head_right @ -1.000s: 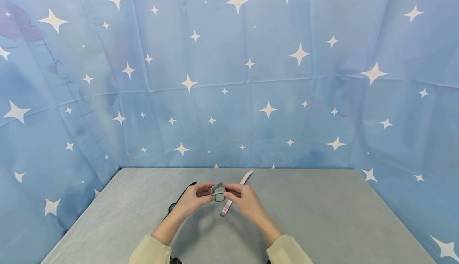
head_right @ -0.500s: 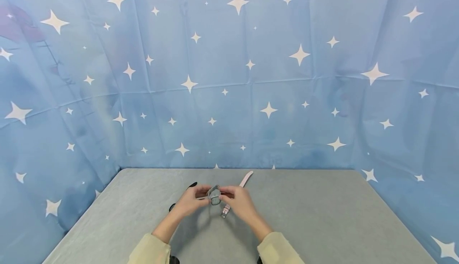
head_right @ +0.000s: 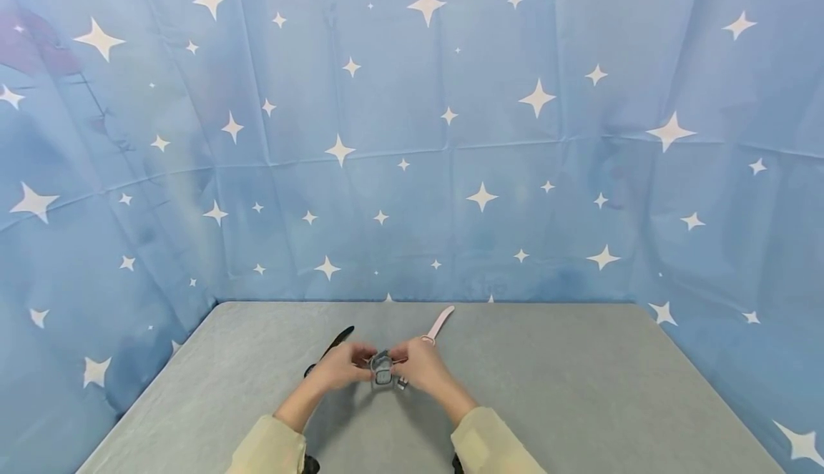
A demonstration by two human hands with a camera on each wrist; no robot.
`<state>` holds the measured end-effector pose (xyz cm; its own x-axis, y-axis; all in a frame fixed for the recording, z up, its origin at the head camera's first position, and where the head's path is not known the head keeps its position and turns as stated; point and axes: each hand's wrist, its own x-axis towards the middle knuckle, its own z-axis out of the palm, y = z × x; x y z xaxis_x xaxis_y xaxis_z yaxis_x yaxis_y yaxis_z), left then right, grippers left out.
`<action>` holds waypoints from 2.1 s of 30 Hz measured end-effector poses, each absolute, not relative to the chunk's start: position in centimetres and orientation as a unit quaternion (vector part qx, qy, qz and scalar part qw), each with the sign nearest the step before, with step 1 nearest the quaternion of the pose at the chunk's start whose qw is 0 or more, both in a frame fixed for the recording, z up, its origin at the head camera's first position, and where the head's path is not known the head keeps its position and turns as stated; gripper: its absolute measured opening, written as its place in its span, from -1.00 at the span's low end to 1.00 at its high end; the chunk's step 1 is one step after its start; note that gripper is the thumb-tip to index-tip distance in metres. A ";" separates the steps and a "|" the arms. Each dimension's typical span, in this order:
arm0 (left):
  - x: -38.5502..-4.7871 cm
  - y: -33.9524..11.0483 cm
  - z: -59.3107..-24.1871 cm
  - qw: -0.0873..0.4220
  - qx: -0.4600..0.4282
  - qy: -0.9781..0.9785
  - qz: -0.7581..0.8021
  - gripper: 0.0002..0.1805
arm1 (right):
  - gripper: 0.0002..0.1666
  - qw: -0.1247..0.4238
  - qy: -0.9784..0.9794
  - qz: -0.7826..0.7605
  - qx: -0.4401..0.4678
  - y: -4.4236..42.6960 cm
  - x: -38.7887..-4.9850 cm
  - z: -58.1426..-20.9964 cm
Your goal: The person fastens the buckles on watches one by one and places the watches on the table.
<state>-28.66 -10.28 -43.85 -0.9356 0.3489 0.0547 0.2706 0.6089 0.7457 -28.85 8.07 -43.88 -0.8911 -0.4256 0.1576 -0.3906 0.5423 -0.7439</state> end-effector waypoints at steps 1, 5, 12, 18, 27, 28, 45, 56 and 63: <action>-28.7 -10.3 -43.9 0.052 0.172 0.900 0.398 -0.61 | -0.72 0.028 0.875 -0.420 -0.237 8.0 -28.8 -43.8; -28.7 -10.4 -44.1 0.059 0.177 0.908 0.374 -0.63 | -0.76 0.050 0.876 -0.411 -0.250 7.8 -28.6 -43.7; -28.3 -10.2 -43.8 0.060 0.160 0.924 0.342 -0.62 | -0.78 0.080 0.876 -0.406 -0.249 7.7 -28.2 -43.5; -28.1 -10.1 -43.7 0.063 0.144 0.932 0.326 -0.61 | -0.76 0.079 0.872 -0.412 -0.251 7.7 -28.1 -43.2; -27.7 -9.9 -43.1 0.065 0.123 0.927 0.348 -0.58 | -0.69 0.069 0.877 -0.415 -0.234 8.1 -27.8 -42.7; -27.6 -9.9 -43.0 0.066 0.120 0.926 0.351 -0.59 | -0.70 0.070 0.877 -0.413 -0.234 8.2 -27.8 -42.7; -27.7 -9.2 -42.3 0.050 0.142 0.919 0.364 -0.63 | -0.61 0.067 0.884 -0.403 -0.225 9.6 -28.1 -42.4; -27.5 -8.3 -42.1 0.025 0.159 0.927 0.339 -0.68 | -0.62 0.054 0.883 -0.409 -0.224 10.1 -28.1 -42.0; -27.6 -7.6 -42.3 0.021 0.171 0.914 0.366 -0.68 | -0.63 0.048 0.881 -0.413 -0.225 10.7 -28.1 -42.0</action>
<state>-27.56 -7.60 -42.29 -0.9405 0.3283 0.0875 0.2979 0.6733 0.6767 -28.06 10.68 -41.98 -0.8939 -0.4367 0.1015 -0.3573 0.5571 -0.7496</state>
